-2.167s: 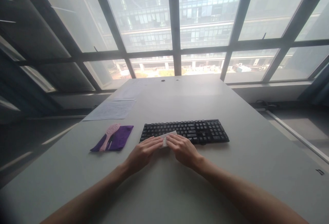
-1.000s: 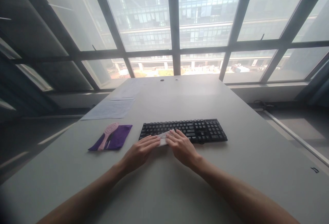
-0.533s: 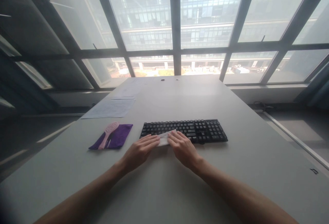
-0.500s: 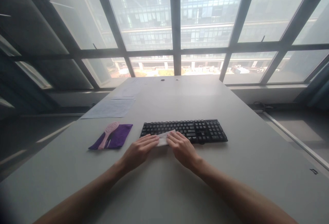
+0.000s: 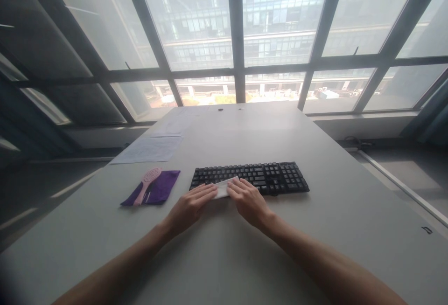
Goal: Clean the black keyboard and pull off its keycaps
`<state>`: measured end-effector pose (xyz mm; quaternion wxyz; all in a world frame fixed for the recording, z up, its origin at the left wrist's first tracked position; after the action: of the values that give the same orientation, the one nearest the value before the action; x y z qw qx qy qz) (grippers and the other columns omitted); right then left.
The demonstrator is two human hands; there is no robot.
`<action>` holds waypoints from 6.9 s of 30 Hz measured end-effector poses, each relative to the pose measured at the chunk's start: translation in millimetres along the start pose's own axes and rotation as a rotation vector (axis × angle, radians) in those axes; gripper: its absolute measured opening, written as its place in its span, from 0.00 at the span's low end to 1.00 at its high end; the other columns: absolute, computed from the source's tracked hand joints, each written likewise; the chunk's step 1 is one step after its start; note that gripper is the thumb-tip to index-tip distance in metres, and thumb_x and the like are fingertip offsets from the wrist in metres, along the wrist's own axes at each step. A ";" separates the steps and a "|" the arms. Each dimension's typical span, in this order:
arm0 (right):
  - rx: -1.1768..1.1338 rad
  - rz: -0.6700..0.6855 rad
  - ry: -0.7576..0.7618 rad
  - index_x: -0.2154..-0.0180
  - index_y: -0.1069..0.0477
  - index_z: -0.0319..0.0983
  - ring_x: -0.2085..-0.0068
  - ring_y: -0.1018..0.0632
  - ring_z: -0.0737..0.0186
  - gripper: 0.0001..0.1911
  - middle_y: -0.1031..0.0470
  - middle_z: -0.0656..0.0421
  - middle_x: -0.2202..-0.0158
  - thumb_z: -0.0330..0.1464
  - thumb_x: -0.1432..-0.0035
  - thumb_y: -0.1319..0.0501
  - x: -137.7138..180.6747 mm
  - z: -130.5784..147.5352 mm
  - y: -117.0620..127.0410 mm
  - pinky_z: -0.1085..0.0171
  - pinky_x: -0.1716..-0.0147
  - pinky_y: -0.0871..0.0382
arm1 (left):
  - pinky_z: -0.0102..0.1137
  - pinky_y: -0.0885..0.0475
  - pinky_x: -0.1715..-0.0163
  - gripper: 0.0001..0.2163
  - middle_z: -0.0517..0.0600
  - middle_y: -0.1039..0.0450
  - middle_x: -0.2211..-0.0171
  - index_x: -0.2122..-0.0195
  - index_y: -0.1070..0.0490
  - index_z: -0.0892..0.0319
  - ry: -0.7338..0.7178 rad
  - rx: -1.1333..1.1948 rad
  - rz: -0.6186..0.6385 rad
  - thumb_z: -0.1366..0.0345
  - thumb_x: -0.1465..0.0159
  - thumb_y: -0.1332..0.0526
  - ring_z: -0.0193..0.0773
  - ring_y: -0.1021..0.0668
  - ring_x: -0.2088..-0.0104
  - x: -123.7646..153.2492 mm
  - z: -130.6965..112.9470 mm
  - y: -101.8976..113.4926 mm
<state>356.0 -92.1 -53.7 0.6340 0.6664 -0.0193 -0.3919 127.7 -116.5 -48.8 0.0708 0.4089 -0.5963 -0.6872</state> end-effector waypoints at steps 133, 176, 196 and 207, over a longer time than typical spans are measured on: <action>0.062 0.090 -0.077 0.42 0.29 0.36 0.35 0.32 0.53 0.24 0.28 0.51 0.39 0.19 0.36 0.49 5.2 -0.6 1.7 0.46 0.31 0.48 | 0.46 0.37 0.34 0.27 0.55 0.37 0.34 0.35 0.37 0.61 0.070 -0.085 0.124 0.82 0.35 0.51 0.43 0.37 0.32 4.8 4.2 -5.9; 0.078 -0.124 -0.055 0.42 0.29 0.37 0.32 0.36 0.53 0.25 0.31 0.52 0.36 0.18 0.35 0.50 -8.4 -3.6 0.7 0.49 0.33 0.43 | 0.46 0.33 0.36 0.24 0.57 0.33 0.37 0.41 0.30 0.62 0.087 -0.158 -0.127 0.82 0.34 0.54 0.44 0.35 0.33 -6.2 8.6 8.5; -0.128 0.030 0.085 0.46 0.28 0.36 0.39 0.28 0.58 0.20 0.23 0.52 0.45 0.20 0.36 0.48 -6.4 8.7 3.5 0.54 0.36 0.38 | 0.43 0.34 0.34 0.30 0.53 0.36 0.35 0.33 0.40 0.59 -0.036 0.072 0.100 0.84 0.36 0.53 0.40 0.36 0.32 -3.3 -4.0 0.5; -0.045 0.079 0.071 0.45 0.27 0.38 0.36 0.30 0.55 0.22 0.25 0.53 0.41 0.20 0.36 0.48 -4.3 6.4 1.5 0.50 0.35 0.39 | 0.48 0.29 0.39 0.19 0.54 0.23 0.46 0.48 0.25 0.59 0.066 0.009 -0.047 0.80 0.35 0.47 0.45 0.25 0.41 0.3 2.0 3.0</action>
<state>350.3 -95.5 -49.6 0.6641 0.6642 -0.0142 -0.3430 125.1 -116.0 -46.5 0.0727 0.4455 -0.5868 -0.6722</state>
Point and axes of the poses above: each hand's wrist, its own x-axis away from the middle knuckle, its own y-axis out of the back of the hand, z = x × y, the point moved 2 cm from there along -x, towards the middle knuckle
